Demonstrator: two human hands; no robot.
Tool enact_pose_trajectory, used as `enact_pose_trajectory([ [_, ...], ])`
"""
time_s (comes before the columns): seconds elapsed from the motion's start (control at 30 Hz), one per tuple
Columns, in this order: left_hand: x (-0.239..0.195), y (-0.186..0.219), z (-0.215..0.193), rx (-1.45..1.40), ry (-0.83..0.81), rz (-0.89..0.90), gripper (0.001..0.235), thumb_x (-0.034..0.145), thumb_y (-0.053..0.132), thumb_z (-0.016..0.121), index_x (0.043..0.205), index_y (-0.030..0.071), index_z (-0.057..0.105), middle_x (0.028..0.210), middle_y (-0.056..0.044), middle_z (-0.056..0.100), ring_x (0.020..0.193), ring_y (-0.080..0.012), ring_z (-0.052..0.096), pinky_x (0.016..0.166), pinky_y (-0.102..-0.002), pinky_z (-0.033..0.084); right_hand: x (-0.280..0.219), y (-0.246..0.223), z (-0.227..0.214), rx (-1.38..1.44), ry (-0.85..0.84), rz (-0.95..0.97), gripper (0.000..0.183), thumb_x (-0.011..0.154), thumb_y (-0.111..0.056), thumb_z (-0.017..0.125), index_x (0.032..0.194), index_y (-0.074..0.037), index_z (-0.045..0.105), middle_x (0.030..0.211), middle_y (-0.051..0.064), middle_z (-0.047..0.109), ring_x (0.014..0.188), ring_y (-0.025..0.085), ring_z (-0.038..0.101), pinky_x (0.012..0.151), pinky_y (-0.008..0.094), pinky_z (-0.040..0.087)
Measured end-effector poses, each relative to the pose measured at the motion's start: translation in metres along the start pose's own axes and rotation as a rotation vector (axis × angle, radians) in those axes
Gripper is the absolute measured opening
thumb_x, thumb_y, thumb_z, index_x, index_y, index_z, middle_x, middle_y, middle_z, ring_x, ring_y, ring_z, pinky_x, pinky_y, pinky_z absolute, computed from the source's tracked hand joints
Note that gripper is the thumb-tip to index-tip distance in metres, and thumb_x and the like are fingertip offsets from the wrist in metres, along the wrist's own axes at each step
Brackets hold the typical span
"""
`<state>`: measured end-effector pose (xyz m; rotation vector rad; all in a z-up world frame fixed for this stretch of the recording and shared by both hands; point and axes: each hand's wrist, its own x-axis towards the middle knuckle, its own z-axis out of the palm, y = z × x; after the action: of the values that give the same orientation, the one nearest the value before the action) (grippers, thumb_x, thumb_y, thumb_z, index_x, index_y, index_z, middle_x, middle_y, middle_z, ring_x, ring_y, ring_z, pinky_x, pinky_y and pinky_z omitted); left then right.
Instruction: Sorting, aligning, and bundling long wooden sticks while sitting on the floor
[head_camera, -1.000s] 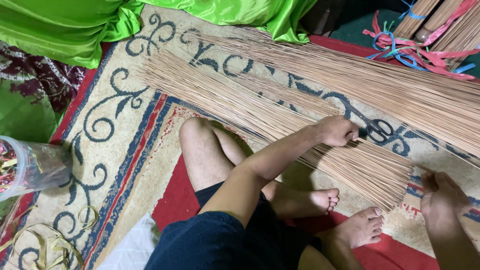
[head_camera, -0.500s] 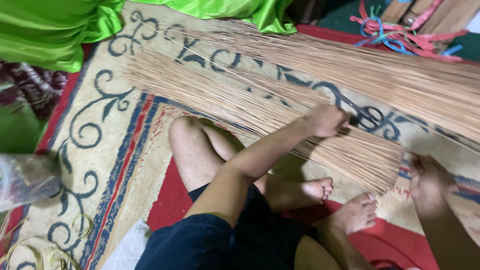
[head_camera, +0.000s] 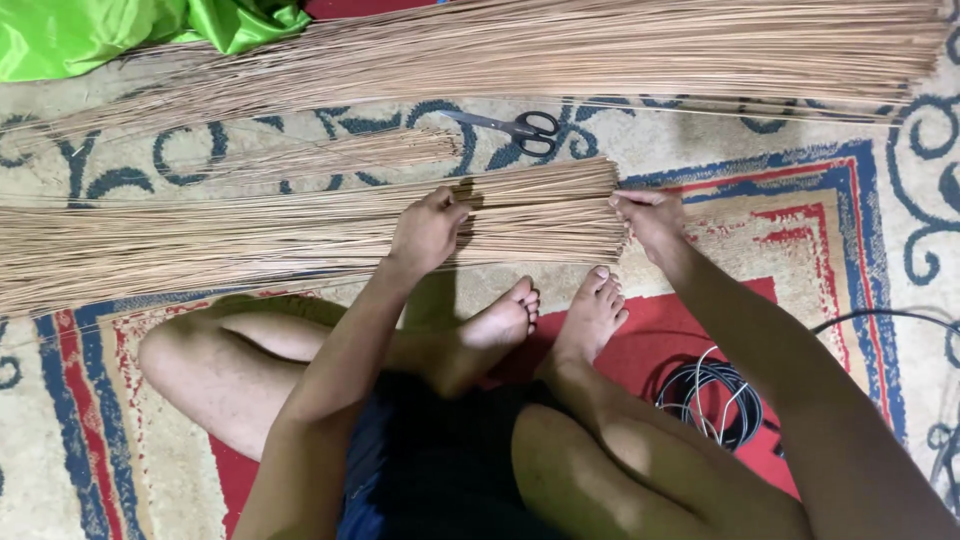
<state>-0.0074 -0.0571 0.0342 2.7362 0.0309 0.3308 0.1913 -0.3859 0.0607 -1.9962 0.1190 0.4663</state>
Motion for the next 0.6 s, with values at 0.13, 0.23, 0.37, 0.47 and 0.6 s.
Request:
enact_pose_trajectory([
  [0.13, -0.002, -0.005, 0.02, 0.074, 0.09, 0.04, 0.006, 0.093, 0.028, 0.071, 0.095, 0.029, 0.077, 0.095, 0.003, 0.056, 0.093, -0.0206, 0.064, 0.077, -0.035, 0.05, 0.0, 0.004, -0.001, -0.052, 0.011, -0.022, 0.017, 0.082, -0.02, 0.087, 0.098, -0.018, 0.081, 0.067, 0.007, 0.07, 0.046, 0.009, 0.062, 0.04, 0.019, 0.05],
  [0.23, -0.004, -0.003, 0.025, 0.164, 0.084, 0.027, 0.005, 0.092, 0.032, 0.072, 0.095, 0.032, 0.075, 0.094, 0.005, 0.057, 0.096, -0.0199, 0.06, 0.081, -0.036, 0.046, 0.002, 0.009, 0.003, -0.033, 0.024, -0.03, 0.021, 0.08, -0.012, 0.084, 0.1, -0.013, 0.08, 0.071, 0.012, 0.071, 0.05, 0.009, 0.063, 0.047, 0.018, 0.053],
  [0.37, -0.006, -0.001, 0.023, 0.162, 0.095, 0.007, 0.011, 0.089, 0.032, 0.076, 0.099, 0.029, 0.074, 0.099, 0.003, 0.059, 0.097, -0.0212, 0.058, 0.082, -0.037, 0.045, 0.009, 0.017, 0.006, -0.097, 0.057, -0.058, 0.021, 0.079, -0.013, 0.083, 0.099, -0.018, 0.082, 0.068, 0.012, 0.07, 0.049, 0.012, 0.063, 0.047, 0.021, 0.054],
  [0.47, -0.007, 0.0, 0.021, 0.12, 0.103, -0.004, 0.018, 0.088, 0.031, 0.076, 0.106, 0.027, 0.074, 0.103, 0.003, 0.057, 0.099, -0.0218, 0.057, 0.082, -0.037, 0.045, 0.032, 0.038, 0.007, -0.139, 0.086, -0.104, 0.025, 0.077, -0.017, 0.087, 0.101, -0.019, 0.082, 0.076, 0.011, 0.073, 0.06, 0.014, 0.068, 0.054, 0.025, 0.056],
  [0.6, -0.009, -0.005, 0.026, 0.056, 0.12, -0.009, 0.018, 0.089, 0.03, 0.076, 0.106, 0.026, 0.073, 0.104, 0.001, 0.055, 0.099, -0.0226, 0.057, 0.081, -0.037, 0.044, 0.051, 0.049, 0.0, -0.322, 0.179, -0.216, 0.029, 0.077, -0.028, 0.09, 0.104, -0.02, 0.082, 0.085, 0.007, 0.076, 0.079, 0.02, 0.074, 0.068, 0.031, 0.06],
])
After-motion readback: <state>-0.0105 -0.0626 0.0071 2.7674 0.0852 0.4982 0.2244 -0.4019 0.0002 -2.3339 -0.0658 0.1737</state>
